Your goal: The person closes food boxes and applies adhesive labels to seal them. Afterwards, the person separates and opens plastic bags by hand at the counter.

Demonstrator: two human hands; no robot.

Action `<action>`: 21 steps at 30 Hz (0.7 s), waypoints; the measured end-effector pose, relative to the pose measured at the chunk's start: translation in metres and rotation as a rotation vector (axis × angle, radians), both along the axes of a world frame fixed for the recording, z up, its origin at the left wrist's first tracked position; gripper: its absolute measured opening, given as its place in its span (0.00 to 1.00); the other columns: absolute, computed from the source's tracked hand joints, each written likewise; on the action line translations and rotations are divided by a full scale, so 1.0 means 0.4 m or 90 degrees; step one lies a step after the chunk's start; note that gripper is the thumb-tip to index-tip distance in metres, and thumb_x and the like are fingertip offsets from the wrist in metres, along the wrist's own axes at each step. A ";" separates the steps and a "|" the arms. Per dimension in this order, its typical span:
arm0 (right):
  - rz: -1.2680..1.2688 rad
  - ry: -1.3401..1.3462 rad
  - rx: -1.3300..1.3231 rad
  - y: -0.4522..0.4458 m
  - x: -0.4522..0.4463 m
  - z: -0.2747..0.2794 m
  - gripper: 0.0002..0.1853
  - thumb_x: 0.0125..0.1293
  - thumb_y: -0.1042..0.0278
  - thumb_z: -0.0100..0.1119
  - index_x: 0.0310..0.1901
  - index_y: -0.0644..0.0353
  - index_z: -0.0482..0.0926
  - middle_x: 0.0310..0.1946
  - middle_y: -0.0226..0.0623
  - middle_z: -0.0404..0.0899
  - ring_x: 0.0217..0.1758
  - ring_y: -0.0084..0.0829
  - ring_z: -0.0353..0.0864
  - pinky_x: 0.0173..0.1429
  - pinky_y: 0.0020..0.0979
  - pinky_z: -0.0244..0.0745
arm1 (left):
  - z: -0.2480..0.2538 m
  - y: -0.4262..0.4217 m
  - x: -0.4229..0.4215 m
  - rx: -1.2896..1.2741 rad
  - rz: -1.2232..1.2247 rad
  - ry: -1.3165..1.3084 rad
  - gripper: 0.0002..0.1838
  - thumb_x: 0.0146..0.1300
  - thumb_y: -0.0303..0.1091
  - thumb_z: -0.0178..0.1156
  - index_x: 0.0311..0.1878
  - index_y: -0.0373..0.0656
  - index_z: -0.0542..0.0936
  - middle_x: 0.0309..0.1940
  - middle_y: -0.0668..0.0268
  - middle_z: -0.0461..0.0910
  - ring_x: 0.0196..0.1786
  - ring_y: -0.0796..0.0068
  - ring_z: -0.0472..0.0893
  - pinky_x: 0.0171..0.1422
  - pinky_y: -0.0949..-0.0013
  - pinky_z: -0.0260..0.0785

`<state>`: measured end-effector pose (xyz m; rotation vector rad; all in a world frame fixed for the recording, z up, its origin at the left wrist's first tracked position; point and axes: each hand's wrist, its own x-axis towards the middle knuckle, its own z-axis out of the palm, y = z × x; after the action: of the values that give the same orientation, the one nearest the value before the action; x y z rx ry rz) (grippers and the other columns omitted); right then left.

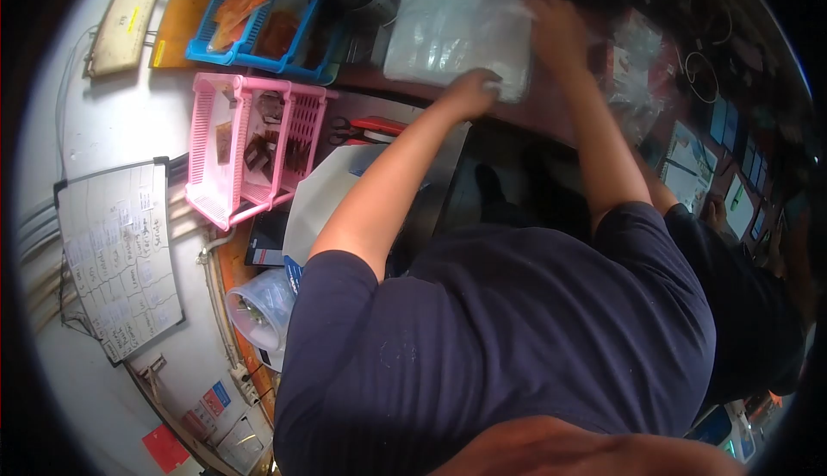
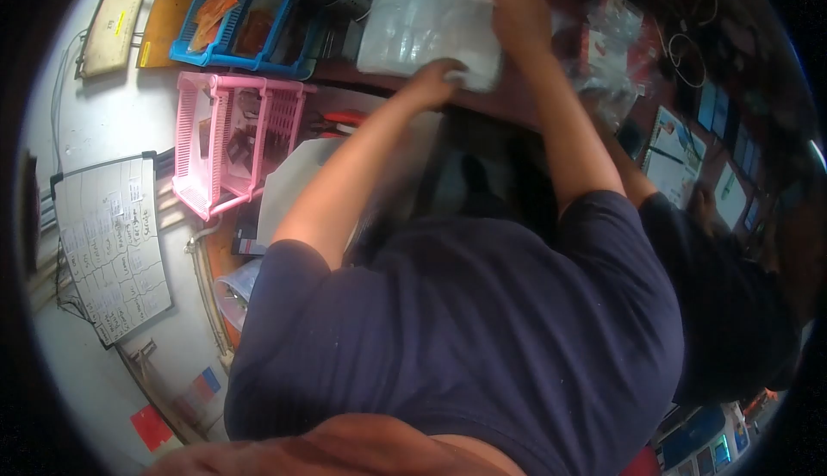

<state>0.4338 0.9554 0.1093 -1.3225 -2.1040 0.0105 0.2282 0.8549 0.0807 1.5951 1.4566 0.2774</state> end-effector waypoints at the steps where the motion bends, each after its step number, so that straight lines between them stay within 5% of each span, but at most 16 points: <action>1: -0.030 -0.034 0.039 0.010 0.010 0.017 0.25 0.58 0.77 0.58 0.59 0.47 0.82 0.51 0.41 0.83 0.55 0.52 0.81 0.56 0.49 0.78 | -0.054 0.028 -0.017 0.069 0.034 0.029 0.26 0.69 0.41 0.61 0.65 0.35 0.78 0.62 0.49 0.81 0.66 0.50 0.79 0.73 0.56 0.69; 3: -0.077 -0.139 -0.009 0.020 0.024 -0.014 0.23 0.61 0.68 0.63 0.59 0.46 0.82 0.55 0.40 0.82 0.61 0.49 0.78 0.63 0.49 0.74 | -0.195 0.092 -0.055 0.208 0.100 0.083 0.23 0.69 0.43 0.62 0.60 0.37 0.82 0.61 0.53 0.81 0.63 0.48 0.80 0.71 0.51 0.71; 5: -0.139 -0.250 0.009 0.008 0.029 -0.097 0.23 0.61 0.61 0.66 0.59 0.46 0.82 0.57 0.39 0.81 0.65 0.49 0.75 0.68 0.51 0.71 | -0.199 0.111 -0.044 0.187 0.165 0.312 0.24 0.70 0.47 0.62 0.58 0.37 0.82 0.59 0.55 0.81 0.63 0.48 0.80 0.68 0.47 0.72; 9: -0.020 -0.075 -0.041 -0.064 0.018 -0.106 0.24 0.62 0.54 0.68 0.60 0.47 0.81 0.59 0.38 0.80 0.68 0.49 0.72 0.72 0.54 0.65 | -0.183 0.106 -0.046 0.238 0.066 0.502 0.20 0.73 0.44 0.59 0.55 0.36 0.81 0.54 0.57 0.80 0.67 0.51 0.76 0.62 0.46 0.72; 10: 0.000 -0.046 -0.084 -0.091 0.017 -0.107 0.24 0.63 0.54 0.68 0.60 0.46 0.81 0.59 0.38 0.80 0.67 0.49 0.72 0.71 0.54 0.66 | -0.200 0.105 -0.055 0.313 0.060 0.523 0.17 0.75 0.44 0.55 0.50 0.41 0.83 0.47 0.60 0.81 0.59 0.53 0.81 0.56 0.47 0.73; 16: 0.006 0.021 -0.153 -0.202 0.018 -0.148 0.15 0.65 0.56 0.66 0.51 0.48 0.85 0.52 0.37 0.84 0.63 0.46 0.76 0.68 0.51 0.68 | -0.173 0.159 -0.097 0.265 0.074 0.450 0.17 0.74 0.49 0.56 0.45 0.47 0.86 0.45 0.54 0.85 0.45 0.48 0.86 0.52 0.48 0.77; 21: 0.073 0.126 -0.132 -0.155 -0.025 -0.144 0.11 0.68 0.59 0.63 0.47 0.51 0.86 0.46 0.36 0.86 0.57 0.43 0.81 0.65 0.46 0.72 | -0.057 0.208 -0.129 0.245 0.059 0.352 0.19 0.74 0.50 0.56 0.48 0.45 0.85 0.46 0.53 0.86 0.48 0.50 0.87 0.53 0.47 0.76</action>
<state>0.4239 0.8932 0.0518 -1.2582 -2.0466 0.4020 0.1764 0.9382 0.0577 2.0214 1.9916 0.1812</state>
